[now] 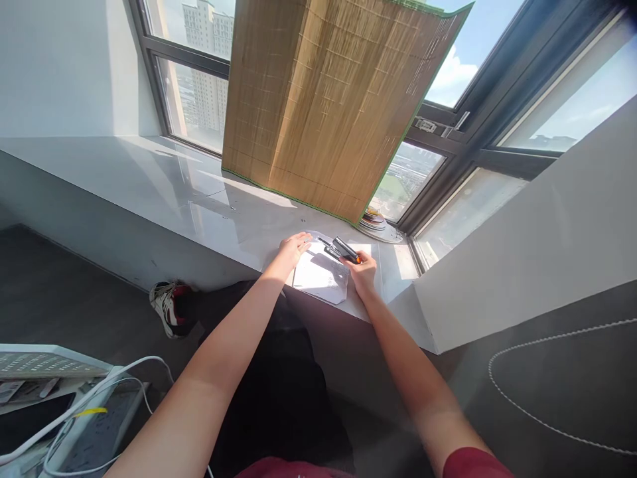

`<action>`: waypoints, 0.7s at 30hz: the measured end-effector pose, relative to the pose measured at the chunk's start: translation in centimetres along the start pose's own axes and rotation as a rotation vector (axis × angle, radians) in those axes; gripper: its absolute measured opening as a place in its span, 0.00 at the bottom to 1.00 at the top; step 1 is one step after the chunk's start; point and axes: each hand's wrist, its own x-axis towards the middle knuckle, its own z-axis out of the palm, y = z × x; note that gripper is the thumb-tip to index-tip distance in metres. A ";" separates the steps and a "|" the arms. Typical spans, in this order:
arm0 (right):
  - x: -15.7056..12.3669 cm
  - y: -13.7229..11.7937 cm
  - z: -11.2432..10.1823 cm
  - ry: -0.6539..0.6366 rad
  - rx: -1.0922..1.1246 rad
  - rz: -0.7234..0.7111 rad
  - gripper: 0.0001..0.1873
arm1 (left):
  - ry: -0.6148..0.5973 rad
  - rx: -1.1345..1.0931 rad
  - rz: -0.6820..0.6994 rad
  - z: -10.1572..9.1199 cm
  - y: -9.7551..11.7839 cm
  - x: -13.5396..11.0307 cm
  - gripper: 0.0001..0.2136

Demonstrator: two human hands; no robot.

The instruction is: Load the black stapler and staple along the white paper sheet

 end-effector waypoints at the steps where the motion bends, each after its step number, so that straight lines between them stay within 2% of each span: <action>1: 0.0 0.1 0.1 -0.013 -0.002 0.012 0.21 | 0.028 -0.024 0.018 0.2 0.1 -0.2 0.16; 6: 0.1 0.3 0.6 -0.118 -0.036 0.026 0.23 | 0.114 -0.088 0.090 1.1 0.8 -1.0 0.18; 10: 0.1 0.0 0.6 -0.192 -0.090 0.030 0.25 | 0.098 -0.114 0.088 1.1 0.9 -1.1 0.18; 14: 0.2 0.0 0.6 -0.211 -0.120 0.032 0.26 | 0.081 -0.152 0.090 0.9 0.8 -0.9 0.18; 21: 0.3 0.3 0.8 -0.230 -0.146 -0.078 0.23 | 0.031 -0.080 0.054 1.0 0.7 -0.6 0.18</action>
